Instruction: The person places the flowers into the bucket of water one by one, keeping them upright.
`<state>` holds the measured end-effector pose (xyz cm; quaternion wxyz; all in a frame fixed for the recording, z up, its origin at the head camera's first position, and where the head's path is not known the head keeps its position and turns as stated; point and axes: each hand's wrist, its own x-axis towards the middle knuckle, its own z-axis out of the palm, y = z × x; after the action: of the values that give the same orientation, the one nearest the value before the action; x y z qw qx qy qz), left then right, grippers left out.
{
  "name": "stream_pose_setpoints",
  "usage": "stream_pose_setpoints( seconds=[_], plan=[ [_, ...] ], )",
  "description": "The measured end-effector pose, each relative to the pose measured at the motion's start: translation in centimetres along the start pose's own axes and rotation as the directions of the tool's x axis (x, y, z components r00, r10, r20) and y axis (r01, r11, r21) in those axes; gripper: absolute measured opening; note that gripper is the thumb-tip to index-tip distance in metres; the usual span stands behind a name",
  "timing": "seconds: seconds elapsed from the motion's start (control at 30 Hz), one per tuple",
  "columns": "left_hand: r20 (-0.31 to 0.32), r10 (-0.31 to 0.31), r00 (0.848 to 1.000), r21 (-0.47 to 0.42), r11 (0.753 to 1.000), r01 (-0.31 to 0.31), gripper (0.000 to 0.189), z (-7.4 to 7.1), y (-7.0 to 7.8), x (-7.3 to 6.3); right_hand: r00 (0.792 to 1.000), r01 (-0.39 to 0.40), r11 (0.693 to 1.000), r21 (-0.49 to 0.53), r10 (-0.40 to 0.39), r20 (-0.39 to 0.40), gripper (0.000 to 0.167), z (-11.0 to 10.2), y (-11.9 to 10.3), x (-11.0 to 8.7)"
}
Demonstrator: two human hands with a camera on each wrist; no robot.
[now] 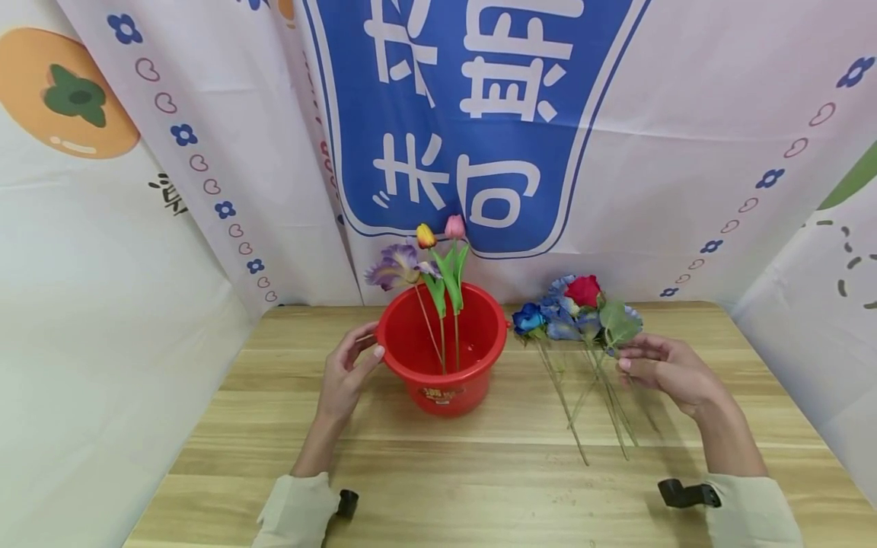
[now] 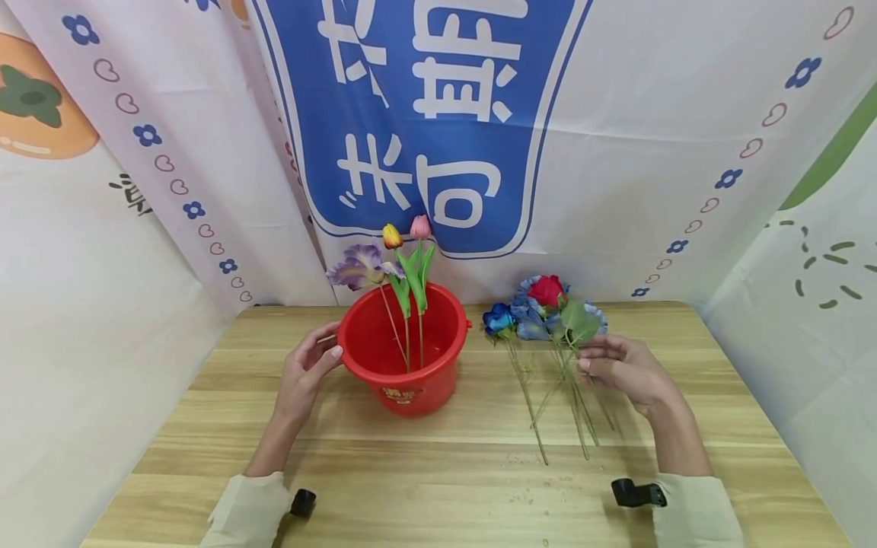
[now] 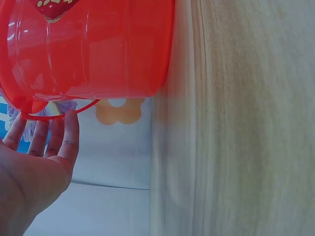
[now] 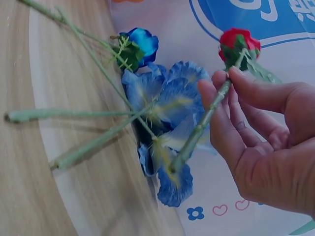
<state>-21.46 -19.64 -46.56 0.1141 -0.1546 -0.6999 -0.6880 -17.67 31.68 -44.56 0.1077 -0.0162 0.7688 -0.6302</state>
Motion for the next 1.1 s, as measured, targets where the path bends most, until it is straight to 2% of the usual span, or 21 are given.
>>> stream_pose_setpoints(
  seconds=[0.13, 0.3, 0.7, 1.1],
  plan=[
    [0.002, 0.002, 1.000, -0.004, 1.000, -0.002, 0.045, 0.0, 0.0, 0.0, 0.999, 0.023, 0.997, 0.072, -0.021, -0.029, 0.047, 0.3, -0.4, -0.1],
    [0.003, -0.001, 1.000, -0.002, 1.000, 0.001, 0.045, 0.0, 0.0, 0.0, 0.997, 0.051, 0.993, 0.111, -0.044, -0.063, 0.033, 0.9, -1.1, -0.3],
    [-0.005, -0.006, 1.000, -0.003, 1.000, 0.006, 0.045, 0.2, 0.0, 0.0, 0.989, 0.120, 0.964, 0.235, -0.096, -0.112, 0.023, 2.7, -2.6, -0.2],
    [-0.001, -0.021, 1.000, 0.004, 1.000, 0.021, 0.046, 0.0, 0.0, 0.0, 0.974, 0.171, 0.974, 0.149, -0.144, -0.175, 0.029, 5.4, -4.7, 1.2]
  ],
)
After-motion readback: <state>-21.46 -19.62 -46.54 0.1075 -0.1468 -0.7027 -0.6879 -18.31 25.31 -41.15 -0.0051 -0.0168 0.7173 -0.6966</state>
